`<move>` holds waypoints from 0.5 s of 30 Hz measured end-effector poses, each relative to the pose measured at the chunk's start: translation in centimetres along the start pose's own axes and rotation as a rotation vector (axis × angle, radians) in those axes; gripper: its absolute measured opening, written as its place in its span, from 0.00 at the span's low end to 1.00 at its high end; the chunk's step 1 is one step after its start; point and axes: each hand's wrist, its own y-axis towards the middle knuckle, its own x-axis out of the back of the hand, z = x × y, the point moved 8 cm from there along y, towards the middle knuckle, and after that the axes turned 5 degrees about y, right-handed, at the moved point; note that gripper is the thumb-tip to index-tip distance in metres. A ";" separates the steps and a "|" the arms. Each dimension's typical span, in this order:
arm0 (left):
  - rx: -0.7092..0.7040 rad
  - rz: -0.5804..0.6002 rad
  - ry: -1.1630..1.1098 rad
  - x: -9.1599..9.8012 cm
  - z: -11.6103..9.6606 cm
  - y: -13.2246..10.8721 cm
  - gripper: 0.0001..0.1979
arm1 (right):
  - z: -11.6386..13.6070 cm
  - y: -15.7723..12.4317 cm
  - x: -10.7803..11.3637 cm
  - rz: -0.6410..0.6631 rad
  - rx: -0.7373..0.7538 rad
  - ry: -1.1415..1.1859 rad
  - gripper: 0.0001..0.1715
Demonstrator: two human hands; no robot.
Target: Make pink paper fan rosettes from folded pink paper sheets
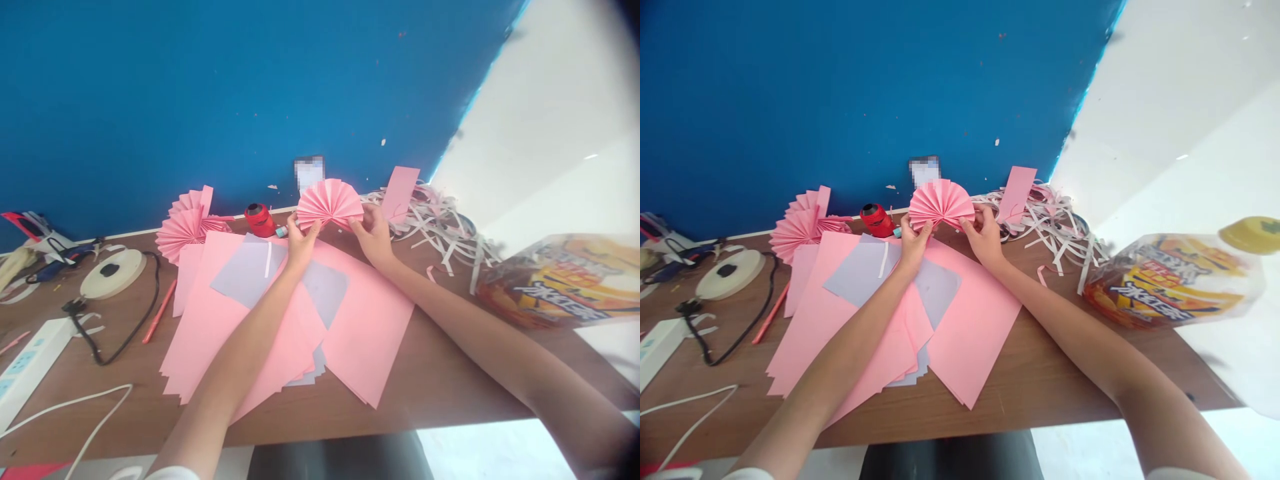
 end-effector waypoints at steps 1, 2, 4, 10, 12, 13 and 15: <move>0.030 -0.012 -0.080 -0.1 0.2 -0.1 0.31 | 0.0 0.0 -0.4 0.022 -0.028 0.077 0.28; 0.050 -0.014 -0.144 -0.3 0.3 -0.2 0.30 | -0.1 -0.1 -0.7 0.033 -0.060 0.138 0.30; 0.101 -0.004 -0.242 -0.8 0.5 -0.4 0.26 | -0.3 -0.1 -1.0 0.025 -0.125 0.218 0.35; 0.347 0.131 -0.459 -3.0 1.3 -1.7 0.12 | -0.3 -0.1 -1.4 0.050 -0.207 0.283 0.38; 0.399 0.136 -0.510 -3.3 1.5 -2.0 0.09 | -0.2 -0.2 -1.7 0.094 -0.197 0.295 0.36; 0.413 0.130 -0.528 -3.4 1.5 -2.1 0.09 | -0.2 -0.2 -1.9 0.110 -0.196 0.301 0.35; 0.421 0.113 -0.550 -3.2 1.6 -2.1 0.08 | -0.5 -0.3 -2.1 0.127 -0.213 0.313 0.32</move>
